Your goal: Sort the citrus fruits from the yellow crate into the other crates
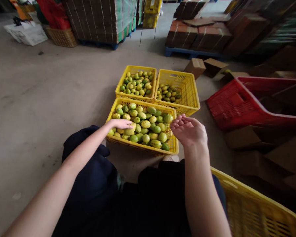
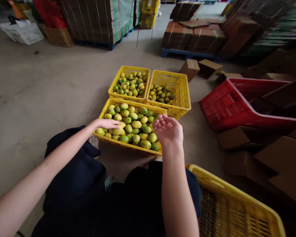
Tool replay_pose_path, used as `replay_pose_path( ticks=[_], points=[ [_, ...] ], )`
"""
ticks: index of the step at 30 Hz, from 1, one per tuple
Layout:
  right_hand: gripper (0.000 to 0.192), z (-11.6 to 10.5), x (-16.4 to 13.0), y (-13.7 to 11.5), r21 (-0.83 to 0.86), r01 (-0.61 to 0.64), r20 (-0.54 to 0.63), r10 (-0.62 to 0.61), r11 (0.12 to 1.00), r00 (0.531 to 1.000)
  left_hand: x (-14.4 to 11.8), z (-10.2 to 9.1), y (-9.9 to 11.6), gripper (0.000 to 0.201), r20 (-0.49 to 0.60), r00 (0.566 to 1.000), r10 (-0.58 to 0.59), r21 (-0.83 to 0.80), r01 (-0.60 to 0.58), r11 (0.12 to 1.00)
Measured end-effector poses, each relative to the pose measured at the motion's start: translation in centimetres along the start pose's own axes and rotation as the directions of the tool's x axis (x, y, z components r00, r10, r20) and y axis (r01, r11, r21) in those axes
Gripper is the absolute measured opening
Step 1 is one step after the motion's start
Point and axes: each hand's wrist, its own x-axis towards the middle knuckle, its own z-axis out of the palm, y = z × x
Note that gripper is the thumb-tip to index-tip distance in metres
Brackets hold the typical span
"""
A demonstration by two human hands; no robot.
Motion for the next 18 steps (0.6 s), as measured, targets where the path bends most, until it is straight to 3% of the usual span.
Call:
replay_pose_path(
  ticks=[2, 3, 5, 7, 10, 12, 14, 15, 16, 18],
  points=[
    [0.019, 0.2, -0.1, 0.2, 0.007, -0.007, -0.014, 0.007, 1.000, 1.000, -1.4, -2.0, 1.8, 0.019, 0.045, 0.998, 0.034, -0.123, -0.028, 0.992],
    [0.019, 0.2, -0.1, 0.4, 0.006, -0.010, -0.017, 0.010, 1.000, 1.000, -2.2, -2.7, 2.6, 0.022, 0.080, 0.994, 0.074, -0.348, -0.042, 0.937],
    [0.020, 0.2, 0.1, 0.7, -0.009, -0.019, -0.015, 0.019, 1.000, 1.000, -4.0, -3.6, 4.1, 0.032, 0.046, 0.990, 0.131, -0.732, -0.056, 0.679],
    [0.021, -0.1, 0.6, 1.0, -0.041, -0.030, -0.010, 0.029, 0.999, 1.000, -5.4, -3.8, 5.1, 0.037, 0.015, 0.992, 0.125, -0.933, -0.031, 0.358],
    [0.019, -1.1, 2.1, 1.7, -0.130, -0.035, -0.017, 0.034, 0.991, 0.999, -6.2, -3.1, 5.6, 0.031, 0.030, 0.998, 0.061, -0.999, 0.032, -0.037],
    [0.015, -2.1, 3.5, 2.4, -0.260, -0.004, -0.036, -0.006, 0.965, 0.999, -6.0, -2.4, 5.4, 0.024, 0.042, 0.999, -0.023, -0.980, 0.037, -0.194],
    [0.009, -3.2, 5.0, 3.4, -0.566, 0.067, -0.036, -0.106, 0.821, 0.994, -5.6, -2.0, 5.2, 0.019, 0.020, 0.994, -0.111, -0.966, -0.010, -0.258],
    [0.009, -3.8, 5.7, 4.1, -0.742, 0.096, -0.017, -0.161, 0.663, 0.987, -5.3, -2.0, 5.1, 0.017, 0.000, 0.991, -0.136, -0.964, -0.036, -0.265],
    [0.010, -4.4, 6.3, 5.0, -0.887, 0.105, 0.013, -0.203, 0.450, 0.979, -5.0, -2.0, 5.1, 0.016, -0.020, 0.989, -0.147, -0.963, -0.058, -0.262],
    [0.009, -5.5, 7.3, 7.0, -0.972, 0.075, 0.023, -0.225, 0.223, 0.974, -4.5, -2.4, 5.1, 0.015, -0.058, 0.987, -0.148, -0.965, -0.093, -0.244]
  ],
)
